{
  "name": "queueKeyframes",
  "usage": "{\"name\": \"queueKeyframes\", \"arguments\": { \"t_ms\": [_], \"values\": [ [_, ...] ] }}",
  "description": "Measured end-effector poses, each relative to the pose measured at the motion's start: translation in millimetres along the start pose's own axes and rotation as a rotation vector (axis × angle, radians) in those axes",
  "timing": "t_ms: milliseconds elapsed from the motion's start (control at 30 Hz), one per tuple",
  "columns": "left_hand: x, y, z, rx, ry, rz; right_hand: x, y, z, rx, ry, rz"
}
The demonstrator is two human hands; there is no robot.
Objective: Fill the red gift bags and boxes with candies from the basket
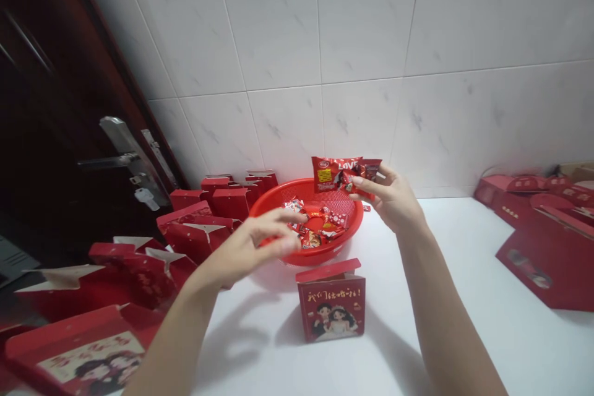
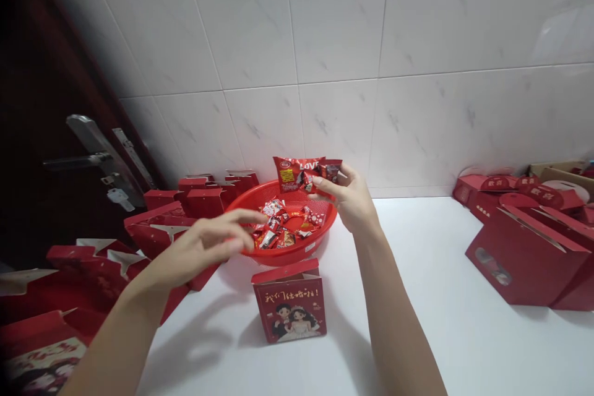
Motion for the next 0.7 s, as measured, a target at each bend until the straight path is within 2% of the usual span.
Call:
{"name": "queueKeyframes", "arguments": {
  "t_ms": [33,100,167,267,400,500,700],
  "values": [
    [7.6,9.4,11.4,-0.137,-0.085,0.039,-3.4,0.0,-2.6,0.006,0.001,-0.006],
    [17.1,25.3,30.4,-0.328,-0.213,0.093,-7.6,0.5,-6.2,0.015,0.012,-0.01],
    [18.8,32.5,43.2,-0.409,-0.302,0.107,-9.5,1.5,-7.4,0.014,0.024,-0.005],
    [15.5,29.9,54.5,-0.414,-0.362,0.108,-12.2,4.1,-7.0,0.004,0.049,0.004],
    [17.5,20.7,63.0,-0.384,-0.317,0.156,-17.8,8.2,-6.7,-0.019,0.094,0.023],
    [17.6,15.5,65.0,-0.343,-0.275,0.152,-23.0,10.9,-6.1,-0.057,0.13,0.025],
    [4.7,10.4,66.4,-0.247,-0.254,0.103,-33.1,17.4,-0.3,-0.126,0.196,0.01]
  ]
}}
Point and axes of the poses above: each hand's wrist, its own y-axis away from the middle knuckle, its own z-axis out of the palm, x = y × z, the point moved 9 cm from there along -y, towards the middle knuckle, and after that the axes turned 13 degrees about -y, right-handed, at the moved point
